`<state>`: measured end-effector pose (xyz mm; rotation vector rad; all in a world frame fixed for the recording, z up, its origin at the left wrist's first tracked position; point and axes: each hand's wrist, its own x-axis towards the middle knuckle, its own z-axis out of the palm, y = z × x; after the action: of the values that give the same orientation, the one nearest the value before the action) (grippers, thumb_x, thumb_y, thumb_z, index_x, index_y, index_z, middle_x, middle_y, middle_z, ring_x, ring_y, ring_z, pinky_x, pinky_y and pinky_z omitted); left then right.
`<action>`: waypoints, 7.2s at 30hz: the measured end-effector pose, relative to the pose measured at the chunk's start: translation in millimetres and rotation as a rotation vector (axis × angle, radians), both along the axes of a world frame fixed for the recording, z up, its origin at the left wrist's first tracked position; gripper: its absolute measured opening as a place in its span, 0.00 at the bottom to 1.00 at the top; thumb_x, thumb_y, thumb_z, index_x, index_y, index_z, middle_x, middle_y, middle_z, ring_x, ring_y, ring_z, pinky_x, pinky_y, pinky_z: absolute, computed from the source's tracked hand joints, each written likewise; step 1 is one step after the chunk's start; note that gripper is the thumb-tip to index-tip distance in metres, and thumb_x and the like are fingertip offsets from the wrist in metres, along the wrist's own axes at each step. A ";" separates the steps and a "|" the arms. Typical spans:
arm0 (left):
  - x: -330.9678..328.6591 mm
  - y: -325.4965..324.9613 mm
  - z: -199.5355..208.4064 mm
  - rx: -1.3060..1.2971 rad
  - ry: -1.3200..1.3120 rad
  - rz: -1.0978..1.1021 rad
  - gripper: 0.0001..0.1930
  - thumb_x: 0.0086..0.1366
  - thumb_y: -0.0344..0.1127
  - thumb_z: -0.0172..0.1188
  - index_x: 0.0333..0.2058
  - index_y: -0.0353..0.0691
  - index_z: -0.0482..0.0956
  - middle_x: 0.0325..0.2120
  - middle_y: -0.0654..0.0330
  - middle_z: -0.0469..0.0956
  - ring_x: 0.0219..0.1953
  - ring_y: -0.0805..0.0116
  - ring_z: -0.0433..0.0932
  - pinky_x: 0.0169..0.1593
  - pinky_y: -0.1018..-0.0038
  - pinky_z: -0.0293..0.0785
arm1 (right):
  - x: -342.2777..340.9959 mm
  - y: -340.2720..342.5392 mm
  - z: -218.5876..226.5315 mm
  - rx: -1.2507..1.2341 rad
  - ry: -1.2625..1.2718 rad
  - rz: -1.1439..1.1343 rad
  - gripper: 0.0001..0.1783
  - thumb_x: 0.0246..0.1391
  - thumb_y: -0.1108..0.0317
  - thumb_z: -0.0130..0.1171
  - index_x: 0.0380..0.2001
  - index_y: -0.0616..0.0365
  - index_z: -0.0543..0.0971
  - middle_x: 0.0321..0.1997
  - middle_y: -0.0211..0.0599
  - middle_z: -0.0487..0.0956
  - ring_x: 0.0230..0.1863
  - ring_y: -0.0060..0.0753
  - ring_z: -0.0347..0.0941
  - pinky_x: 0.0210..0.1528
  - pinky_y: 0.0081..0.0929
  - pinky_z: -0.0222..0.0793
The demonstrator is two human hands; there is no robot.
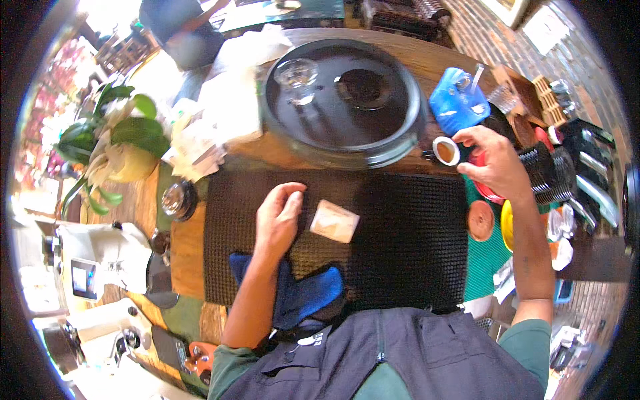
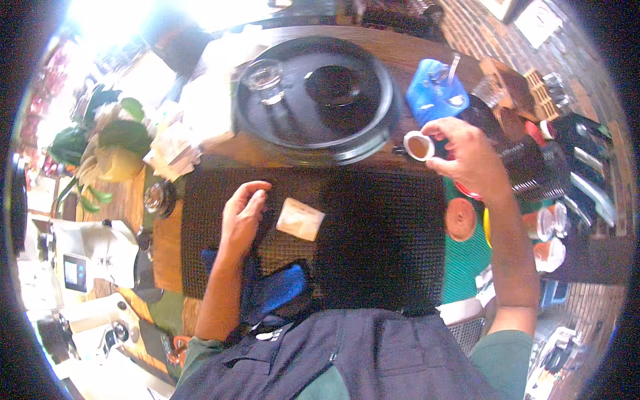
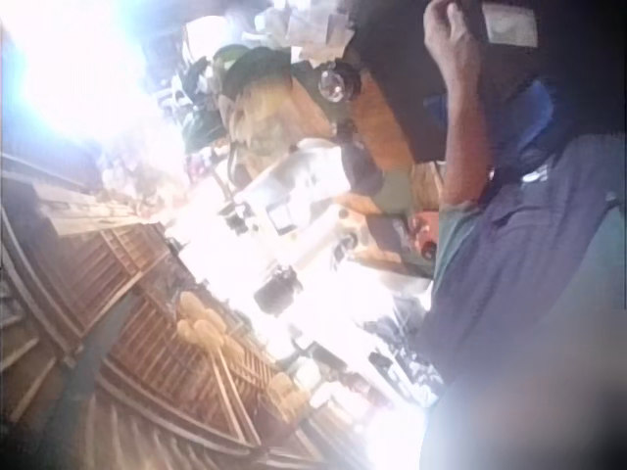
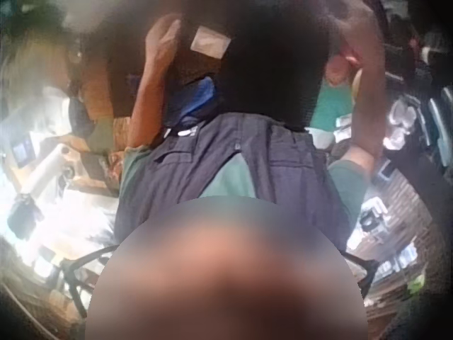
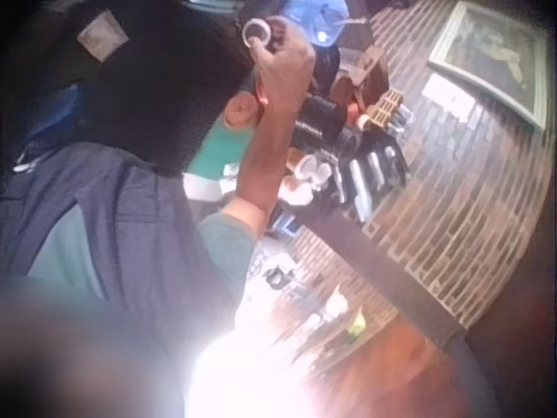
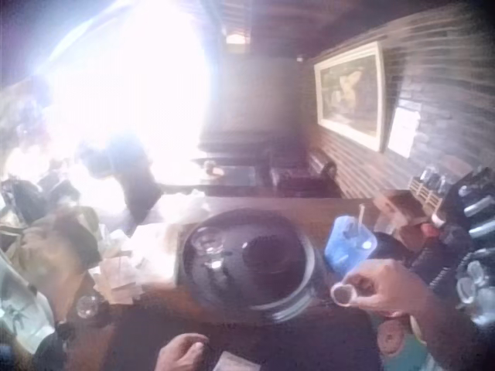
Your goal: The person operates an espresso machine to brew coffee into a cup, then fills a glass with water from a dispenser. They place both the coffee cup and water glass onto a tray and hand the tray to a customer.
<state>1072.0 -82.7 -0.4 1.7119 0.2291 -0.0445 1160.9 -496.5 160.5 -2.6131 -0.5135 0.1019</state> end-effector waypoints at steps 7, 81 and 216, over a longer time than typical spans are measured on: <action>0.8 -2.3 5.5 -0.029 0.018 0.005 0.10 0.80 0.34 0.61 0.52 0.39 0.86 0.33 0.71 0.78 0.33 0.81 0.72 0.35 0.80 0.69 | -6.7 -32.9 -50.7 -0.073 -0.180 0.035 0.55 0.39 0.62 0.85 0.72 0.55 0.70 0.73 0.48 0.73 0.76 0.54 0.68 0.81 0.47 0.63; -0.3 4.6 -0.6 0.012 -0.002 -0.034 0.10 0.79 0.33 0.63 0.52 0.38 0.86 0.35 0.70 0.81 0.35 0.80 0.75 0.39 0.79 0.73 | 90.1 -36.2 -4.5 0.418 -0.566 -0.442 0.09 0.65 0.64 0.72 0.41 0.57 0.89 0.33 0.37 0.90 0.37 0.28 0.88 0.43 0.31 0.82; -1.7 -11.8 -1.1 0.694 -0.466 -0.487 0.20 0.60 0.33 0.77 0.52 0.51 0.87 0.53 0.52 0.80 0.56 0.46 0.82 0.59 0.54 0.82 | 127.5 143.6 52.8 0.421 -0.251 0.023 0.10 0.64 0.65 0.71 0.41 0.61 0.90 0.29 0.34 0.88 0.29 0.24 0.84 0.35 0.29 0.79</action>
<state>1070.3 -94.5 -1.5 2.3713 -0.5879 0.0852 1288.3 -352.9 213.4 -2.2158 -0.5800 -0.3002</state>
